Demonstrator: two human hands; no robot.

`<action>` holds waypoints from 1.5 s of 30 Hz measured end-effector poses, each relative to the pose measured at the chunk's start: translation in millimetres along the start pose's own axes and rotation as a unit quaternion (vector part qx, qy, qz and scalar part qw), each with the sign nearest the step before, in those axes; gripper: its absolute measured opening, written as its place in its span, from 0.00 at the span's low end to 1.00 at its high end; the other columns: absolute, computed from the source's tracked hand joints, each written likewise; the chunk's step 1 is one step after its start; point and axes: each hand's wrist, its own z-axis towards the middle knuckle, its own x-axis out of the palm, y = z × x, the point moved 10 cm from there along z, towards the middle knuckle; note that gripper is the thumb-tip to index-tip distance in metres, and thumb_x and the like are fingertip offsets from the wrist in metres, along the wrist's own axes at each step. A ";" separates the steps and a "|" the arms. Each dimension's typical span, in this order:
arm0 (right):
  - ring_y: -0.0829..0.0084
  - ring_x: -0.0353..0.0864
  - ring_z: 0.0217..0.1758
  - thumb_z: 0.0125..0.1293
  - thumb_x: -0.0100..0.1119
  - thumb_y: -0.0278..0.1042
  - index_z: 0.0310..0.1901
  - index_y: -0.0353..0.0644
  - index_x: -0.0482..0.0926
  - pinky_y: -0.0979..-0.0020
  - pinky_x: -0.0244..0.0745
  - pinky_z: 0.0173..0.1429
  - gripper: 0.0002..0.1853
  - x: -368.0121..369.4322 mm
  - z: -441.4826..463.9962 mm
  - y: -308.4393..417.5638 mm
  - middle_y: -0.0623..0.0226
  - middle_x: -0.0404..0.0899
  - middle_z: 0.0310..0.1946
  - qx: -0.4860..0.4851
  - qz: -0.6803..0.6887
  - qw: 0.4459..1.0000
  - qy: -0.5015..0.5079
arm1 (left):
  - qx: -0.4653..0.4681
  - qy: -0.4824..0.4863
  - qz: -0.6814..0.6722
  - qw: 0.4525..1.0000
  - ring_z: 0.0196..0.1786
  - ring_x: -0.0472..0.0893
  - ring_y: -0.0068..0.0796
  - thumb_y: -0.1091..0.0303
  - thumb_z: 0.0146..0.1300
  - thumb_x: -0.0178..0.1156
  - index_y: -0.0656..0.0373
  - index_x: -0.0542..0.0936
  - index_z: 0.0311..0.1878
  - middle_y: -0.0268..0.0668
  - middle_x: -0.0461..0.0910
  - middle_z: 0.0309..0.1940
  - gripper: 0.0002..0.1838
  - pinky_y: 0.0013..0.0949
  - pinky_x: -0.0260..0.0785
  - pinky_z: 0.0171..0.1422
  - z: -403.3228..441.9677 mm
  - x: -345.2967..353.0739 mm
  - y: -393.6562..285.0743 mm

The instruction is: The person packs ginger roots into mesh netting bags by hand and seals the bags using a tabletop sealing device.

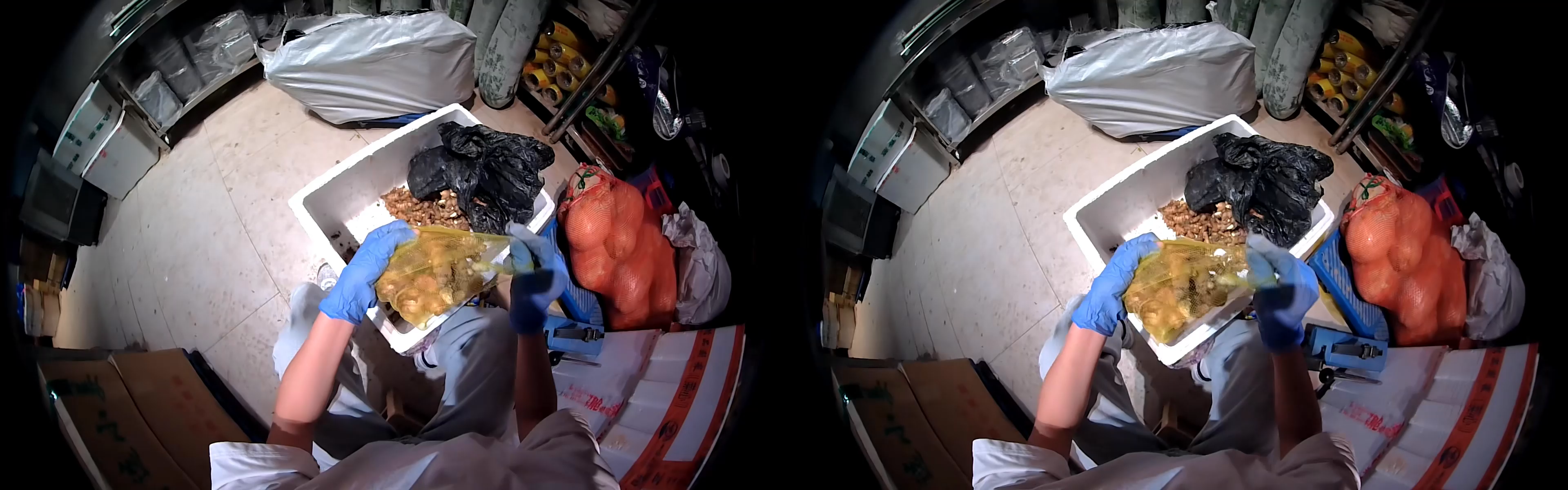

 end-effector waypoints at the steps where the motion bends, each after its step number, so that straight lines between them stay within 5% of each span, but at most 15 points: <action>1: 0.69 0.73 0.21 0.52 0.56 0.28 0.28 0.38 0.77 0.74 0.68 0.28 0.04 -6.8 -11.4 -8.3 0.62 0.74 0.20 -0.001 0.000 1.000 0.002 | -0.013 -0.004 -0.075 0.997 0.30 0.72 0.17 0.67 0.52 0.55 0.58 0.75 0.31 0.27 0.73 0.26 0.06 0.21 0.66 0.36 0.1 -1.8 -1.5; 3: 0.67 0.74 0.22 0.51 0.57 0.28 0.27 0.39 0.77 0.73 0.68 0.29 0.03 2.1 -37.5 16.5 0.64 0.74 0.21 -0.195 -0.269 0.941 0.059 | 0.007 -0.029 -0.068 0.997 0.28 0.71 0.16 0.67 0.51 0.56 0.57 0.73 0.28 0.27 0.71 0.25 0.04 0.22 0.66 0.34 2.9 -10.0 -7.6; 4: 0.67 0.74 0.22 0.51 0.57 0.28 0.27 0.39 0.77 0.73 0.68 0.29 0.03 2.1 -45.9 19.3 0.64 0.74 0.21 -0.195 -0.270 0.941 0.060 | 0.017 -0.030 -0.071 0.997 0.28 0.71 0.16 0.68 0.51 0.56 0.56 0.73 0.27 0.27 0.71 0.24 0.04 0.21 0.66 0.34 4.5 -14.1 -8.9; 6: 0.62 0.73 0.23 0.50 0.57 0.29 0.26 0.40 0.76 0.72 0.68 0.29 0.04 -12.9 -52.3 -22.2 0.65 0.73 0.20 0.089 -0.153 0.984 0.012 | 0.056 -0.034 -0.080 0.995 0.27 0.70 0.16 0.68 0.50 0.57 0.55 0.72 0.26 0.26 0.69 0.23 0.04 0.21 0.66 0.33 6.6 -17.6 -12.5; 8: 0.66 0.73 0.24 0.51 0.56 0.29 0.28 0.39 0.76 0.73 0.67 0.29 0.04 -9.1 -52.2 -12.7 0.64 0.72 0.20 0.056 -0.143 0.988 0.005 | 0.051 -0.046 -0.092 0.993 0.27 0.70 0.16 0.67 0.51 0.56 0.55 0.72 0.26 0.27 0.70 0.23 0.05 0.22 0.67 0.33 6.9 -17.4 -10.4; 14: 0.82 0.67 0.26 0.58 0.49 0.30 0.37 0.36 0.72 0.82 0.64 0.34 0.09 20.6 -61.8 -83.7 0.69 0.72 0.25 0.336 0.328 0.877 -0.100 | 0.045 -0.059 -0.271 0.960 0.34 0.76 0.26 0.59 0.54 0.53 0.58 0.73 0.37 0.34 0.75 0.32 0.13 0.30 0.72 0.39 9.5 -24.4 -9.4; 18: 0.81 0.69 0.28 0.59 0.49 0.32 0.40 0.34 0.71 0.82 0.65 0.34 0.11 73.4 -58.6 -51.2 0.68 0.71 0.28 0.367 0.352 0.856 0.097 | 0.104 0.022 -0.355 0.929 0.44 0.75 0.32 0.58 0.59 0.47 0.61 0.68 0.51 0.40 0.72 0.45 0.20 0.33 0.71 0.48 11.8 -30.2 -20.8; 23: 0.81 0.70 0.37 0.58 0.53 0.33 0.46 0.35 0.68 0.80 0.67 0.44 0.16 102.3 -32.8 -11.4 0.70 0.71 0.33 0.352 0.424 0.819 0.162 | 0.144 0.073 -0.326 0.932 0.47 0.74 0.32 0.63 0.63 0.42 0.61 0.65 0.54 0.42 0.70 0.48 0.18 0.31 0.72 0.47 2.4 -9.3 -37.6; 27: 0.81 0.70 0.38 0.53 0.57 0.26 0.48 0.35 0.66 0.80 0.66 0.47 0.20 98.4 0.3 7.7 0.68 0.70 0.38 0.236 0.423 0.868 0.114 | 0.133 0.099 -0.304 0.938 0.46 0.74 0.30 0.67 0.62 0.45 0.62 0.64 0.53 0.40 0.70 0.47 0.17 0.29 0.71 0.46 -5.3 6.7 -39.1; 29: 0.82 0.70 0.38 0.54 0.55 0.25 0.45 0.34 0.68 0.81 0.66 0.47 0.16 102.8 2.4 7.8 0.69 0.71 0.37 0.262 0.487 0.823 0.134 | 0.129 0.077 -0.291 0.945 0.45 0.73 0.29 0.68 0.61 0.47 0.62 0.65 0.53 0.39 0.70 0.47 0.17 0.29 0.70 0.47 -9.5 10.0 -39.3; 31: 0.79 0.72 0.38 0.53 0.53 0.22 0.39 0.35 0.71 0.79 0.67 0.45 0.10 96.7 7.9 -4.4 0.68 0.72 0.34 0.250 0.428 0.861 0.109 | 0.096 0.097 -0.299 0.944 0.45 0.73 0.28 0.68 0.61 0.48 0.61 0.65 0.53 0.39 0.70 0.47 0.17 0.30 0.70 0.48 -11.5 15.0 -35.7; 34: 0.68 0.74 0.33 0.49 0.51 0.20 0.33 0.37 0.72 0.73 0.68 0.39 0.07 66.2 27.0 12.1 0.62 0.73 0.29 0.015 0.108 0.991 0.081 | 0.067 0.113 -0.340 0.931 0.46 0.72 0.27 0.67 0.60 0.48 0.60 0.64 0.54 0.37 0.69 0.47 0.18 0.29 0.70 0.48 -12.1 16.7 -28.2; 37: 0.67 0.75 0.33 0.50 0.52 0.21 0.34 0.36 0.72 0.72 0.69 0.39 0.07 65.4 35.6 19.3 0.61 0.74 0.29 -0.006 0.063 0.987 0.146 | 0.108 0.223 -0.358 0.900 0.48 0.71 0.26 0.67 0.59 0.51 0.58 0.61 0.56 0.36 0.68 0.51 0.22 0.28 0.68 0.52 -7.5 13.5 -26.9; 41: 0.69 0.76 0.36 0.51 0.54 0.23 0.35 0.36 0.73 0.75 0.69 0.42 0.08 52.6 32.5 11.0 0.61 0.75 0.33 0.061 0.086 0.980 0.168 | 0.163 0.245 -0.357 0.887 0.52 0.69 0.27 0.69 0.60 0.48 0.57 0.59 0.59 0.38 0.65 0.54 0.23 0.32 0.65 0.57 -5.7 3.8 -36.2; 45: 0.80 0.74 0.34 0.51 0.56 0.25 0.35 0.34 0.74 0.80 0.69 0.41 0.08 22.8 38.3 17.5 0.66 0.76 0.31 0.197 0.279 0.934 0.102 | 0.173 0.089 -0.285 0.938 0.51 0.71 0.28 0.68 0.62 0.45 0.59 0.62 0.57 0.37 0.67 0.52 0.19 0.30 0.67 0.54 -1.6 -5.1 -41.8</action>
